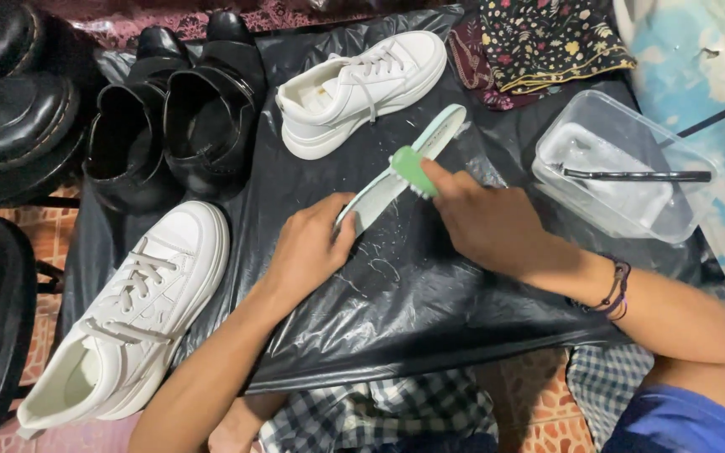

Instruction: The person scrubs a white shoe insole with a green brush and water, then wipes it dry with a floral cloth. They place the insole back into a white sneaker and tie the laces.

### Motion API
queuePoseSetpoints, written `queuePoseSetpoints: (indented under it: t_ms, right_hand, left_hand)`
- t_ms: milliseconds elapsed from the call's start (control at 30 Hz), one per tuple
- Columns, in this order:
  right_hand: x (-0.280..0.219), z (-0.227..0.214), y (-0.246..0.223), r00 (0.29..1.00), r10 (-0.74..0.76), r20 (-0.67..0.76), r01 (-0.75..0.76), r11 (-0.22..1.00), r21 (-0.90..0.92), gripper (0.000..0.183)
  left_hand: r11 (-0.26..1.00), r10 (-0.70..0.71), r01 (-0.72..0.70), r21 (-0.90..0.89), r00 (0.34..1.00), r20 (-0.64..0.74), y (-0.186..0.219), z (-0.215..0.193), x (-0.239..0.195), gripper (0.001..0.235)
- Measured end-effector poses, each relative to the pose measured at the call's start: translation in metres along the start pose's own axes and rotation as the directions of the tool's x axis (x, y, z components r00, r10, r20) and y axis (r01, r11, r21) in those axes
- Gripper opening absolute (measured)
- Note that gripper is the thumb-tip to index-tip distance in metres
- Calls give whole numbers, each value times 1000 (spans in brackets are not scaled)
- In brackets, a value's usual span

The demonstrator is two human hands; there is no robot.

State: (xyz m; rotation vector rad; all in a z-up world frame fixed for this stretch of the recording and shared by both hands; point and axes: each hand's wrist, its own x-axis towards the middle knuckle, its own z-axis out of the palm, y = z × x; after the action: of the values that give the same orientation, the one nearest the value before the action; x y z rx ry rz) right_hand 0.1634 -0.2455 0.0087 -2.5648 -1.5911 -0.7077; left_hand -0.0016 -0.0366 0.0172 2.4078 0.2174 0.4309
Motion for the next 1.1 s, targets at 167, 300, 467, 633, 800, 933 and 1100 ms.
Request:
queuePoseSetpoints:
  t_ms: [167, 300, 467, 633, 800, 933, 1100]
  right_hand:
    - [-6, -1, -18, 949, -215, -229, 225, 974, 20, 44]
    - [-3, 18, -8, 928, -212, -306, 191, 977, -100, 57]
    - [-8, 13, -23, 961, -212, -177, 231, 969, 92, 68]
    - [11, 34, 4, 972, -46, -229, 53, 998, 24, 53]
    - [3, -3, -10, 976, -141, -163, 192, 912, 361, 24]
    - [14, 14, 17, 987, 2, -162, -24, 990, -137, 45]
    - [10, -13, 8, 996, -82, 42, 66, 953, 296, 46]
  left_hand:
    - [992, 31, -28, 121, 999, -21, 4, 5, -1, 23]
    - [992, 46, -34, 124, 995, -93, 13, 8, -3, 22]
    - [947, 100, -55, 315, 986, -130, 11, 13, -6, 23]
    - [910, 140, -68, 408, 979, -148, 9, 19, -9, 30]
    - [802, 253, -88, 591, 946, -201, 1, 28, -12, 31]
    - [670, 392, -101, 736, 890, -235, -5, 37, -9, 36]
    - [612, 460, -100, 785, 852, -250, -5, 35, -6, 36]
